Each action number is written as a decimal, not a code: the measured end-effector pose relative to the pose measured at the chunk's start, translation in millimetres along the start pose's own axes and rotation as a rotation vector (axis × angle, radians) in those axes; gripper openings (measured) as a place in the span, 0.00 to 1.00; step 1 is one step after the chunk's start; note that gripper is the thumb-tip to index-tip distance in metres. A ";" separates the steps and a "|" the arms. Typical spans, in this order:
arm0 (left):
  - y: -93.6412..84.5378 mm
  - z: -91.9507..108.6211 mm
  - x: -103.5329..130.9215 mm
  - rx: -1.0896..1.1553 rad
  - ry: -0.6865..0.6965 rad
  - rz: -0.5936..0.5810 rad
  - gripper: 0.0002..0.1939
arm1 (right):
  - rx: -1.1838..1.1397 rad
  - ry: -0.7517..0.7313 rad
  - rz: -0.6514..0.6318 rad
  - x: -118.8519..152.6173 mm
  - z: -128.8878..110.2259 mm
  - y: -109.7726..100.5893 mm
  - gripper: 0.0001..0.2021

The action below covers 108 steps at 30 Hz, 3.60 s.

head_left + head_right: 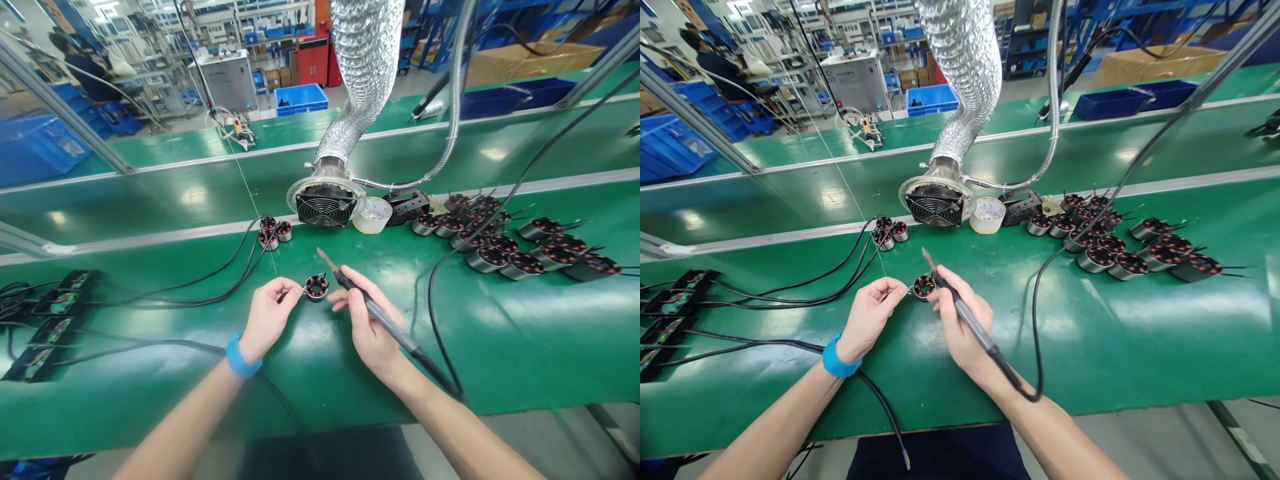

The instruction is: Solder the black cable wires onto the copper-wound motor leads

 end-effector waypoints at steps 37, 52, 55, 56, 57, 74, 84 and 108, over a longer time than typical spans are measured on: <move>1.5 -6.0 -1.6 0.014 -0.029 0.006 0.12 | -0.119 0.088 0.101 -0.5 6.3 -8.7 0.13; -2.0 2.9 2.9 0.025 0.054 -0.017 0.10 | 0.186 -0.100 -0.143 1.4 24.0 21.9 0.29; -2.5 7.3 3.1 0.013 0.166 -0.019 0.09 | 0.164 -0.097 -0.185 3.8 30.5 27.8 0.29; -2.2 8.8 2.8 0.008 0.200 -0.019 0.09 | 0.161 -0.097 -0.189 4.4 31.5 29.6 0.29; -1.6 10.0 2.4 0.005 0.229 -0.022 0.09 | 0.157 -0.099 -0.194 5.2 32.1 31.4 0.29; -2.3 14.4 9.1 -0.080 0.305 -0.033 0.07 | 0.058 -0.287 -0.170 -1.9 3.3 32.2 0.23; -3.1 16.7 14.2 -0.144 0.369 -0.030 0.08 | 0.040 -0.372 -0.211 1.8 5.2 31.8 0.22; 1.3 18.2 8.4 -0.149 0.332 -0.001 0.09 | 0.054 -0.338 -0.113 -5.9 1.8 22.8 0.19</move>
Point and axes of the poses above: each hand's wrist, its own x-axis away from the middle knuckle, its own y-axis out of the palm, z = x × y, the point moved 5 cm from there along -x, towards the middle knuckle, and after that the axes turned 15 degrees about z, right-handed, at the moved point
